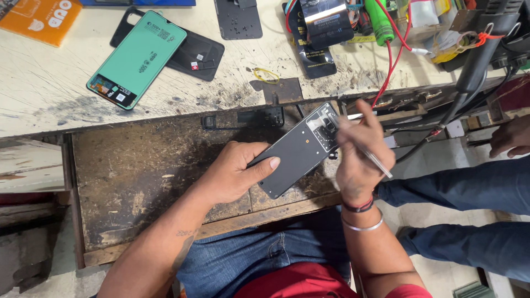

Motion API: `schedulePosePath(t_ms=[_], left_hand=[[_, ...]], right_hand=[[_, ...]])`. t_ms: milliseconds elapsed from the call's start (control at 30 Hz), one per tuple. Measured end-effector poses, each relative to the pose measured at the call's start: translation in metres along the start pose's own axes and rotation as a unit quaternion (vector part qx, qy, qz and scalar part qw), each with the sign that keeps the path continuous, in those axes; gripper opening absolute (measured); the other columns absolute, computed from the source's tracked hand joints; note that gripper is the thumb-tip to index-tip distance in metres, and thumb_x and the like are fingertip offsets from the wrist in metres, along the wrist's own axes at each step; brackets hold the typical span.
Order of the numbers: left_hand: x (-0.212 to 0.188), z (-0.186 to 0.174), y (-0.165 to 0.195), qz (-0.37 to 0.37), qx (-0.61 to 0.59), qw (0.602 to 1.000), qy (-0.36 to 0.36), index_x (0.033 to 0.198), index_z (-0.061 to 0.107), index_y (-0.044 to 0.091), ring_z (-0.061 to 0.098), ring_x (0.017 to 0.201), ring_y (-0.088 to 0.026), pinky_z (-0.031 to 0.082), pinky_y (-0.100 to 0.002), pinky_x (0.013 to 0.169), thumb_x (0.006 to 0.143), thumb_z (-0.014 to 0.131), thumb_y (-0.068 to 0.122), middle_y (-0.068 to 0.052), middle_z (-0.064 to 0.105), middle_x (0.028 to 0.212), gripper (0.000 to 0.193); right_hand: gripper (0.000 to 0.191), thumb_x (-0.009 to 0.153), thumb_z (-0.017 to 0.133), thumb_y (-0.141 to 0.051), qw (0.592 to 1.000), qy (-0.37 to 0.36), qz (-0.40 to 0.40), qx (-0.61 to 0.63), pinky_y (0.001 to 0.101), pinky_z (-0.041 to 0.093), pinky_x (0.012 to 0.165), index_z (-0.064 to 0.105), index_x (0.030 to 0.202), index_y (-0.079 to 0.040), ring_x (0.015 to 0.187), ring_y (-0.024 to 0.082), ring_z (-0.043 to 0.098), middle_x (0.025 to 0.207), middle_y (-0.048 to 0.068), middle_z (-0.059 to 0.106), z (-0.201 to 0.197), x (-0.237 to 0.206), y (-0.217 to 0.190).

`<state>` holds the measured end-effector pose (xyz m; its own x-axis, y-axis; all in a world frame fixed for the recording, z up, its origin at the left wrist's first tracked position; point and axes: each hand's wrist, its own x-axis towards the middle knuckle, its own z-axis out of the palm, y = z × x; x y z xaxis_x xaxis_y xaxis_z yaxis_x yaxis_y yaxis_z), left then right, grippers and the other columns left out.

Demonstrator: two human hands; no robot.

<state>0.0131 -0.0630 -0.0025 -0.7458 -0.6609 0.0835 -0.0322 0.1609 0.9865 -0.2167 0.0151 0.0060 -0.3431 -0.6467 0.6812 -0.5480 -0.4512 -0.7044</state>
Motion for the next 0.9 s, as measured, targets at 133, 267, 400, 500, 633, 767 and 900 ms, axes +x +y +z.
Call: schedulePosePath(t_ms=[133, 267, 400, 500, 633, 767, 900], left_hand=[[0.002, 0.001, 0.0, 0.007, -0.004, 1.0, -0.006, 0.097, 0.072, 0.002, 0.058, 0.068, -0.004, 0.051, -0.028, 0.061, 0.101, 0.06, 0.039, -0.003, 0.069, 0.07, 0.039], [0.001, 0.0, 0.0, -0.002, 0.005, 1.0, -0.002, 0.094, 0.072, 0.001, 0.056, 0.065, -0.005, 0.049, -0.029, 0.059, 0.101, 0.061, 0.038, -0.004, 0.067, 0.068, 0.039], [0.001, -0.001, 0.002, 0.01, -0.001, 1.0, 0.0, 0.094, 0.071, 0.001, 0.058, 0.066, -0.004, 0.05, -0.028, 0.06, 0.101, 0.06, 0.039, -0.003, 0.068, 0.069, 0.039], [0.001, -0.001, 0.002, 0.009, -0.008, 1.0, 0.006, 0.093, 0.071, 0.001, 0.059, 0.066, -0.004, 0.051, -0.028, 0.059, 0.101, 0.06, 0.039, -0.002, 0.07, 0.069, 0.04], [0.0, -0.003, 0.003, 0.014, 0.0, 1.0, 0.018, 0.092, 0.07, 0.0, 0.058, 0.066, -0.004, 0.05, -0.028, 0.059, 0.102, 0.06, 0.038, -0.003, 0.069, 0.069, 0.04], [-0.001, -0.003, 0.004, 0.019, 0.002, 1.0, 0.017, 0.092, 0.07, 0.001, 0.058, 0.066, -0.004, 0.05, -0.028, 0.059, 0.102, 0.06, 0.038, -0.002, 0.069, 0.069, 0.04], [0.0, -0.002, 0.006, 0.01, 0.012, 1.0, 0.015, 0.093, 0.071, 0.001, 0.057, 0.064, -0.005, 0.049, -0.029, 0.058, 0.102, 0.06, 0.036, -0.003, 0.068, 0.066, 0.038]], right_hand=[[0.012, 0.103, 0.074, -0.001, 0.998, 0.055, -0.025, -0.013, 0.0391, 0.049, 0.117, 0.072, 0.114, 0.002, 0.126, 0.029, 0.067, 0.121, 0.017, 0.073, -0.002, -0.006, 0.006], [0.013, 0.106, 0.072, -0.001, 0.993, 0.11, -0.05, 0.012, 0.0372, 0.053, 0.113, 0.069, 0.117, 0.006, 0.119, 0.03, 0.07, 0.123, 0.02, 0.072, 0.001, -0.014, 0.004], [0.019, 0.104, 0.062, -0.01, 0.988, 0.138, 0.008, 0.066, 0.0371, 0.054, 0.092, 0.063, 0.113, 0.006, 0.099, 0.025, 0.066, 0.114, 0.018, 0.067, -0.002, -0.011, -0.001], [0.021, 0.112, 0.051, -0.018, 0.975, 0.129, -0.015, 0.18, 0.0412, 0.058, 0.102, 0.06, 0.114, 0.002, 0.109, 0.027, 0.07, 0.112, 0.015, 0.065, -0.006, -0.006, -0.002], [0.021, 0.117, 0.046, -0.019, 0.959, 0.112, 0.01, 0.259, 0.0348, 0.058, 0.088, 0.057, 0.121, -0.002, 0.087, 0.019, 0.063, 0.095, 0.012, 0.065, -0.014, -0.012, -0.009], [0.018, 0.107, 0.056, -0.011, 0.967, 0.113, 0.117, 0.197, 0.019, 0.04, 0.058, 0.064, 0.118, 0.001, 0.06, 0.004, 0.045, 0.075, -0.001, 0.054, -0.02, -0.012, -0.017], [0.012, 0.103, 0.072, -0.003, 0.988, -0.07, 0.031, -0.133, 0.025, 0.04, 0.063, 0.072, 0.115, -0.002, 0.072, 0.011, 0.052, 0.089, 0.005, 0.057, -0.02, 0.003, -0.034]])
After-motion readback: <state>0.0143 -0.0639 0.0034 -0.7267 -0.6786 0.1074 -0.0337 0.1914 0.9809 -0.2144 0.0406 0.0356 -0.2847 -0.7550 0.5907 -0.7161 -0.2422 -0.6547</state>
